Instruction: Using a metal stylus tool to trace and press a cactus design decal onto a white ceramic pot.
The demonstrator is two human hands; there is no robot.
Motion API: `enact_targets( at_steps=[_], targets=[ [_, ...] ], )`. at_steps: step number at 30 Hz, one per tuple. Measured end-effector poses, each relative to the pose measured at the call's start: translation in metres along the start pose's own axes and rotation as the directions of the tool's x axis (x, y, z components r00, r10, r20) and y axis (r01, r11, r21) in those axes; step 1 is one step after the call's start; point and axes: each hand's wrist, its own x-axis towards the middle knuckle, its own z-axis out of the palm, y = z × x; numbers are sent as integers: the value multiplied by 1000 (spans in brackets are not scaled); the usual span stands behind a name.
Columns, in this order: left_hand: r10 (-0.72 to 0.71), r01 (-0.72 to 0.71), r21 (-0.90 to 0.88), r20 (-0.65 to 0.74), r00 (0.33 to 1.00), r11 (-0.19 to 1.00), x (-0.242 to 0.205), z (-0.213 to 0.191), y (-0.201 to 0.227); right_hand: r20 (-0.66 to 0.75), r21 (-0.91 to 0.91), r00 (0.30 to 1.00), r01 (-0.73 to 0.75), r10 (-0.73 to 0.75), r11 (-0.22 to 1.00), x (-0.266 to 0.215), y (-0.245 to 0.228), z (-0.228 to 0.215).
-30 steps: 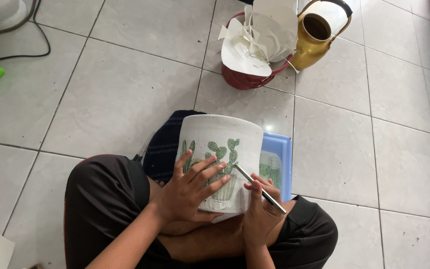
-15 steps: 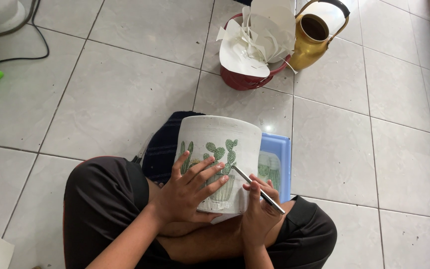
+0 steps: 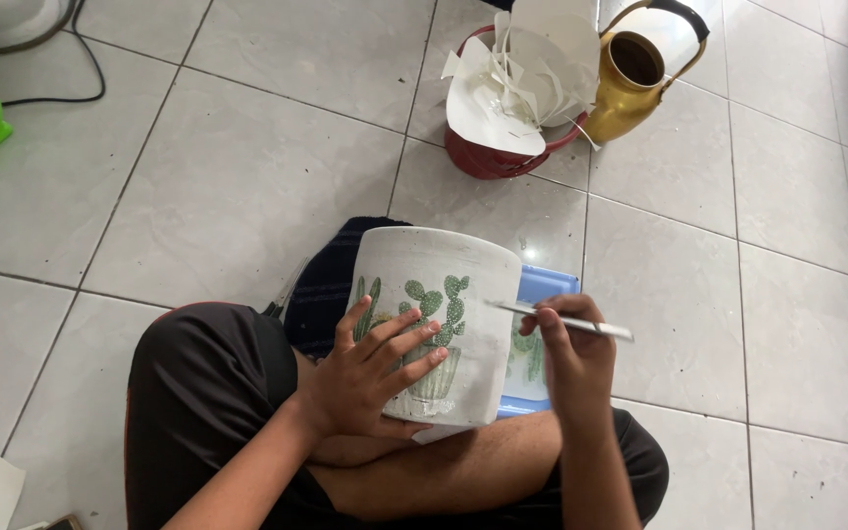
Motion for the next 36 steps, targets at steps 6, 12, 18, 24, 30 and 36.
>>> enact_targets(
  at_steps=[6,12,18,24,30,36],
  targets=[
    [-6,6,-1,-38,999,1000,0,1,-2,381,-235,869,-240,316,942,46,2,-19],
    [-19,19,-17,-16,1000,1000,0,-2,-4,455,-251,796,-315,399,915,62,18,-28],
    [-23,22,-42,-26,999,999,-7,8,-6,495,-180,784,-329,374,927,64,26,-30],
    [-32,31,-59,-14,999,998,-9,9,-7,476,-197,775,-367,416,909,63,30,-31],
    [-17,15,-43,-32,999,999,-11,11,-10,516,-199,762,-339,392,920,65,29,-29],
    [-35,33,-13,-130,991,999,-18,22,-9,495,-221,762,-355,418,909,64,29,-30]
  ],
)
